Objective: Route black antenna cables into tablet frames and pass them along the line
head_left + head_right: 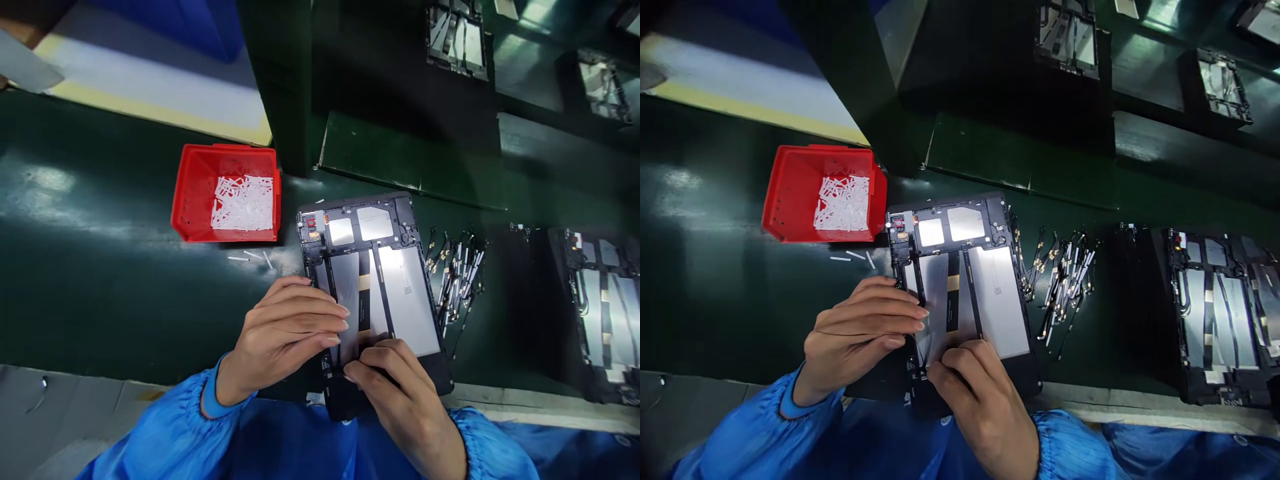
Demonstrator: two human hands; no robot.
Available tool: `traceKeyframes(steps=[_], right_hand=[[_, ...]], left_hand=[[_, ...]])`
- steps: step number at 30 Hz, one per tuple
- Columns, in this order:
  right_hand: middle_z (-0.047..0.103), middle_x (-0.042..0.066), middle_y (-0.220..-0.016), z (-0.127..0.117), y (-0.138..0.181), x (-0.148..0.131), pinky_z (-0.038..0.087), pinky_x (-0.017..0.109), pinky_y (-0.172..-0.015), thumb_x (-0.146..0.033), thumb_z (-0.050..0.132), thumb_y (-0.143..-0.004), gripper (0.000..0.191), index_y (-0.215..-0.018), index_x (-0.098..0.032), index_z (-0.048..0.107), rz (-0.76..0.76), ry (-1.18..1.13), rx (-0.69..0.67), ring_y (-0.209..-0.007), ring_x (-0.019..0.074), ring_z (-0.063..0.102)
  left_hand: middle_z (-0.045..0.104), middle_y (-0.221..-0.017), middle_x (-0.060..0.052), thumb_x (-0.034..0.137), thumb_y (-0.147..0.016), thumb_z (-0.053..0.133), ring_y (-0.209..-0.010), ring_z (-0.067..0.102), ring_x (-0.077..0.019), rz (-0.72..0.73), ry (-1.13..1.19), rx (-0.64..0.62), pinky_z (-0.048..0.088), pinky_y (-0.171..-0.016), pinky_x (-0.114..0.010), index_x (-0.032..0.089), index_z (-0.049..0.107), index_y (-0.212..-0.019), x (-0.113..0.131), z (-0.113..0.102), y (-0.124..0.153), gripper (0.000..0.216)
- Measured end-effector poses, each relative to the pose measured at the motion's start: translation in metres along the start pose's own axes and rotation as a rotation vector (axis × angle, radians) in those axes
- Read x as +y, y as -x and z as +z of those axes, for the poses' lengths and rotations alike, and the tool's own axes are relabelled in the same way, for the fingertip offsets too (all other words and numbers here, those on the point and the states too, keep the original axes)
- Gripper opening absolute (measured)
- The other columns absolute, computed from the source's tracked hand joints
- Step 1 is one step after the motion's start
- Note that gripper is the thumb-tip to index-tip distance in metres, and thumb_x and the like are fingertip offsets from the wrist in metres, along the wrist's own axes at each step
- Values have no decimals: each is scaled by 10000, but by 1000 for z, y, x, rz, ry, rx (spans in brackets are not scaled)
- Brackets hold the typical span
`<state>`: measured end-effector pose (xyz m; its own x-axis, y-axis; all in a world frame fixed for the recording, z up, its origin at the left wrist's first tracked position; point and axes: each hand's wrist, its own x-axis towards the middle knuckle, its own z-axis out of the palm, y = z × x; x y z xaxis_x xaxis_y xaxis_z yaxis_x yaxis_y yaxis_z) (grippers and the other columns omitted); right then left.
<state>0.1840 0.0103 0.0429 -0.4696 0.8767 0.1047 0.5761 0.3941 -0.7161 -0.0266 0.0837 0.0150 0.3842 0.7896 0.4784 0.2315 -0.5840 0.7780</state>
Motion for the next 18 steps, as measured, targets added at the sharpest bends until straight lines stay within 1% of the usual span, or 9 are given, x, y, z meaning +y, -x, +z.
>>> traceKeyframes(steps=[3,7,10,14,18], right_hand=[[619,59,-939,-1,-2,-2,525,288,-869,-60,504,-936,211,-1049,-163,648,10,8,20,-953,165,567],[628,50,-882,3,-4,-4,538,262,-840,-81,488,-950,195,-986,-168,658,7,46,72,-906,152,590],[626,56,-878,5,-4,-4,543,265,-824,-102,479,-957,189,-967,-172,653,15,72,87,-910,157,594],[632,66,-883,4,-3,-2,553,267,-781,-116,474,-960,183,-985,-170,648,18,93,53,-894,160,600],[651,58,-876,1,-4,-2,557,264,-799,-95,500,-943,177,-974,-176,655,4,108,36,-888,158,616]], left_hand=[[782,-991,13,190,-848,706,-1014,693,-181,40,-90,-66,414,-1031,-410,233,708,-997,-4,2,-14,155],[774,-1015,56,200,-855,698,-1052,671,-168,-6,-164,-71,380,-1047,-392,279,707,-990,-11,7,-28,157],[774,-996,71,210,-854,701,-1046,668,-161,-52,-159,-88,368,-1036,-373,288,716,-952,-13,9,-31,126],[774,-982,74,193,-839,715,-1028,674,-149,-79,-138,-86,357,-1034,-347,281,721,-925,-13,9,-31,123],[774,-985,80,174,-834,718,-1026,672,-143,-93,-120,-90,337,-1047,-334,277,721,-925,-14,9,-31,137]])
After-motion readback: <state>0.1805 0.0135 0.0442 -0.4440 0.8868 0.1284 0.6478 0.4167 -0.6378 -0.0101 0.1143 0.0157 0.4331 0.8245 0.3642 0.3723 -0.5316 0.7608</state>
